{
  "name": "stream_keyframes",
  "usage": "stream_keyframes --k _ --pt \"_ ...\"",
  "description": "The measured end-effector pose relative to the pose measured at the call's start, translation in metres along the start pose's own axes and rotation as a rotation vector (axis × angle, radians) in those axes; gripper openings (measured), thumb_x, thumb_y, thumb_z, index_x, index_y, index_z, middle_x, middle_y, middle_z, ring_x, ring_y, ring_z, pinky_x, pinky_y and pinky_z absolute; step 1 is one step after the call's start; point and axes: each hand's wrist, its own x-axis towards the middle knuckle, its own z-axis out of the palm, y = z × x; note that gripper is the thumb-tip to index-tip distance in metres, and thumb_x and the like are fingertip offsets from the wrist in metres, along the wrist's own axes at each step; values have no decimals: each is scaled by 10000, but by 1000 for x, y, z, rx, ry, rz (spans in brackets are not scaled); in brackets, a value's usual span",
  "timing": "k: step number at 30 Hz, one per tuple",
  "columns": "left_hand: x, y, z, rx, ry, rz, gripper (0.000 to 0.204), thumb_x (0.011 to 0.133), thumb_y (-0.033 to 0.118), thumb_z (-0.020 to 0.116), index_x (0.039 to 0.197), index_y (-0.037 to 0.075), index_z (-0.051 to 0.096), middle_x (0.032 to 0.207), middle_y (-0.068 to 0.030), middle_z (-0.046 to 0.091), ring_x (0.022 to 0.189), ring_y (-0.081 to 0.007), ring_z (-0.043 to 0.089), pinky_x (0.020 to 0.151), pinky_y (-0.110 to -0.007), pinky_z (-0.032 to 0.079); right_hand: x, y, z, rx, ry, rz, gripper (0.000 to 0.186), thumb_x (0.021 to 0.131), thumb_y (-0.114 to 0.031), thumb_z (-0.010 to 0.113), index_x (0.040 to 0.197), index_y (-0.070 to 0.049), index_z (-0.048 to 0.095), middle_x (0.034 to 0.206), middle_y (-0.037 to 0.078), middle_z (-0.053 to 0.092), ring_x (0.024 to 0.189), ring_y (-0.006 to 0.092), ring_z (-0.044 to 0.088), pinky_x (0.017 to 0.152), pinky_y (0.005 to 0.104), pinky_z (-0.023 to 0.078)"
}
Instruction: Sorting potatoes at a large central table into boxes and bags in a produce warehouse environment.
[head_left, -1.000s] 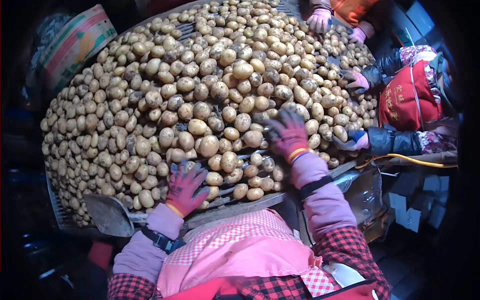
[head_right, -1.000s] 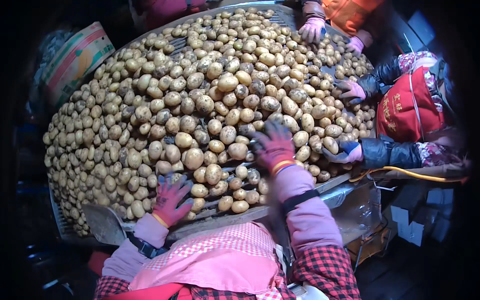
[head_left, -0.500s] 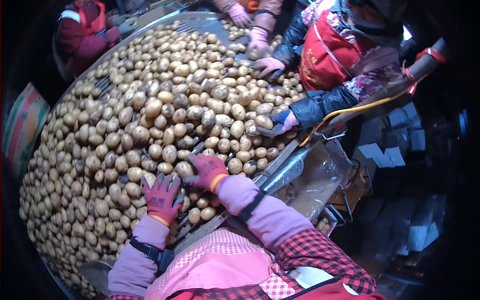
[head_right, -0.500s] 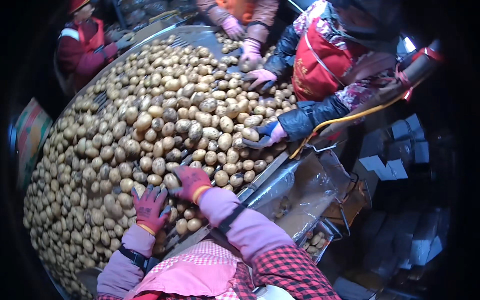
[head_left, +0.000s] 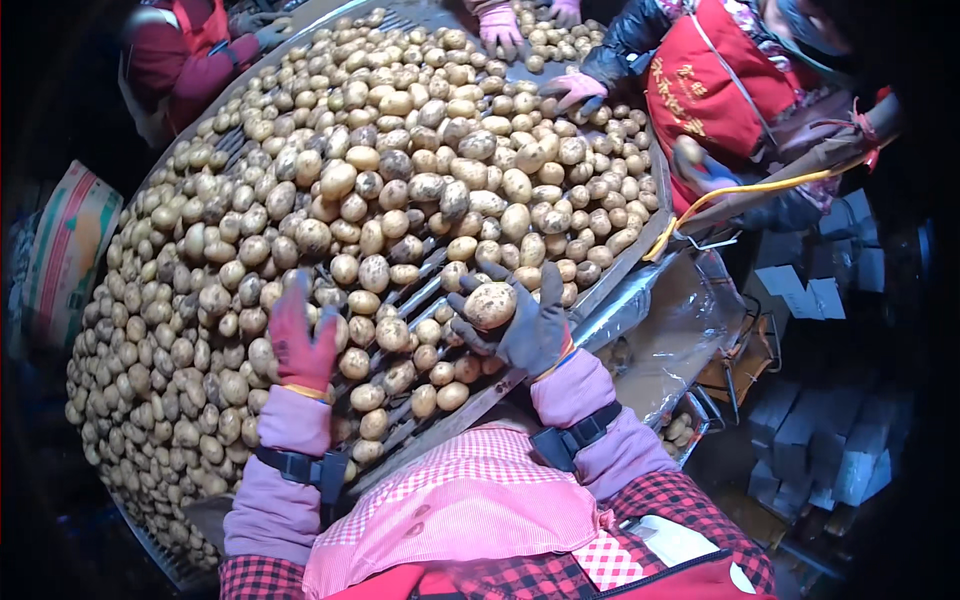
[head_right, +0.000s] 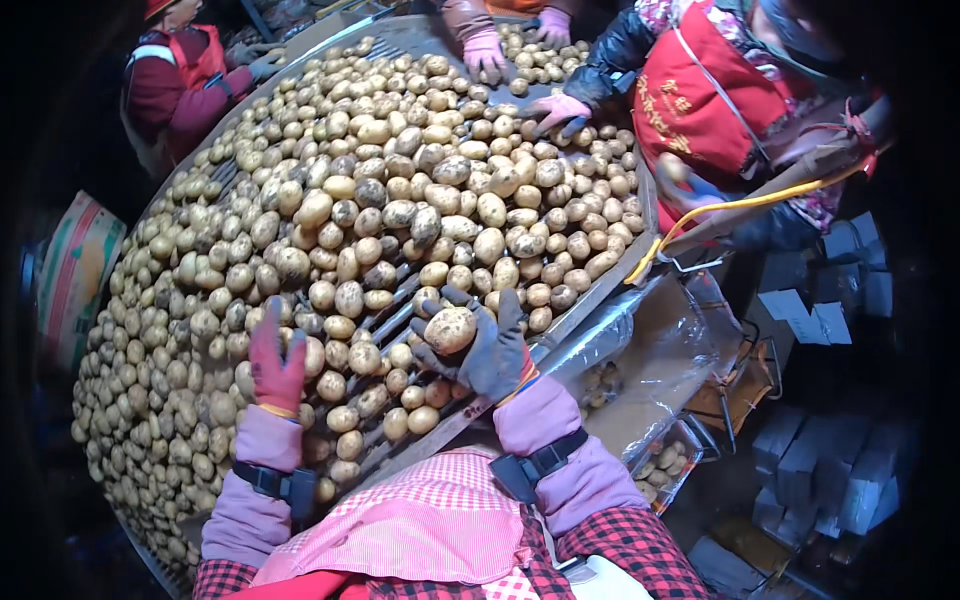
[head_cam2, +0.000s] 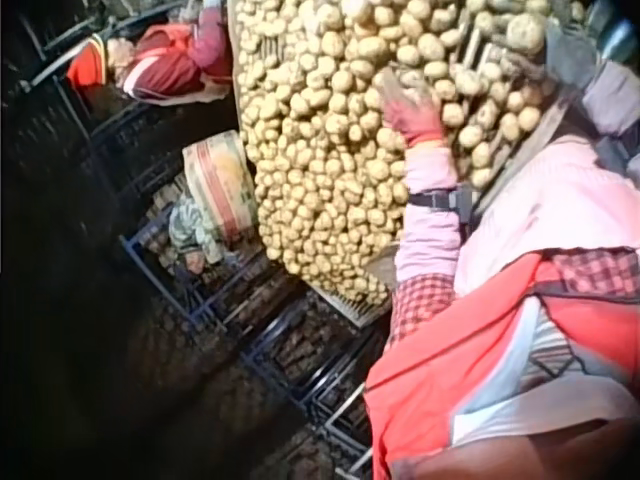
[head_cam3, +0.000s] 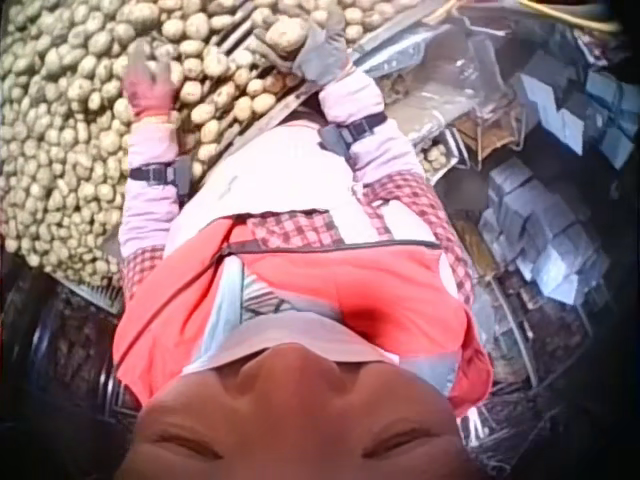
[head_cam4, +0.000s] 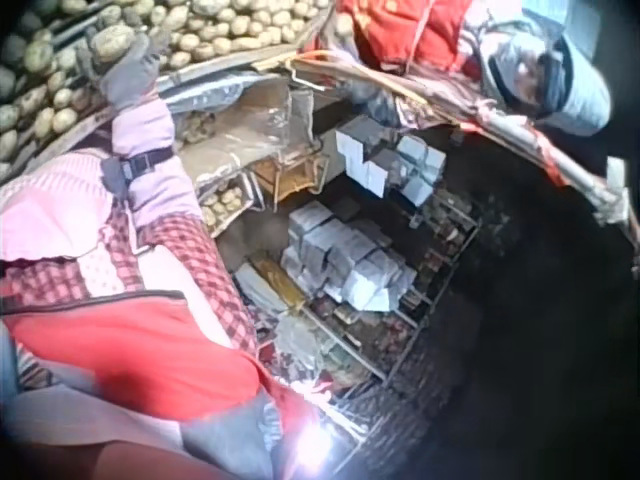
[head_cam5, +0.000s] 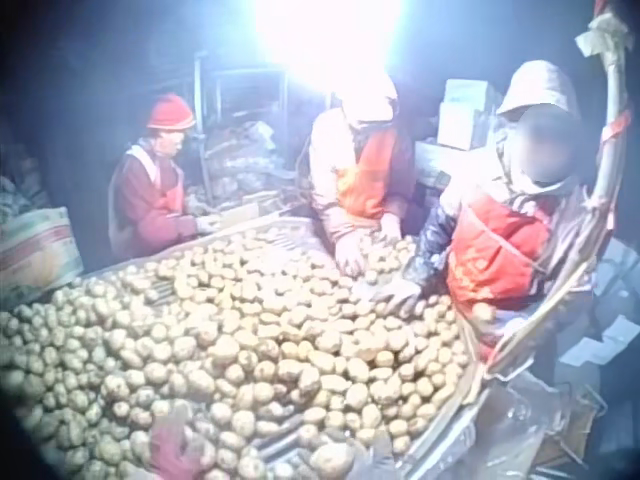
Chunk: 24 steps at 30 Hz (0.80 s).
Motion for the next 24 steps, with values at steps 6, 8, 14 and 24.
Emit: stream_keyframes --k 6,8,14,24 --pt "-44 -43 -39 122 75 -133 589 845 215 662 1362 9 471 1272 -206 551 1161 -375 518 1017 -477 378 5 12 -3 50 8 30 412 978 -502 445 918 -117 579 928 138 631 957 337 602 765 451 530" --pt "-53 -39 -40 130 76 -107 563 843 197 667 1345 14 493 1263 -204 563 1158 -365 528 1026 -458 382 5 15 -3 -44 -55 67 354 986 -436 472 856 -117 558 863 127 607 862 318 593 678 415 510" --pt "-39 -2 -13 381 -377 6 763 744 381 735 1405 134 445 1337 -129 520 1185 -333 518 1081 -492 301 -5 26 -3 -585 -61 157 493 946 -116 574 1410 -70 414 1133 116 585 1033 262 612 852 379 560" --pt "-13 41 -4 -1023 -451 -389 405 998 179 448 1347 -21 498 1306 -124 577 1234 -192 513 1042 -322 393 -3 44 -12 -158 -288 388 606 980 -454 474 1499 -195 299 1447 137 426 1187 300 548 949 459 497"
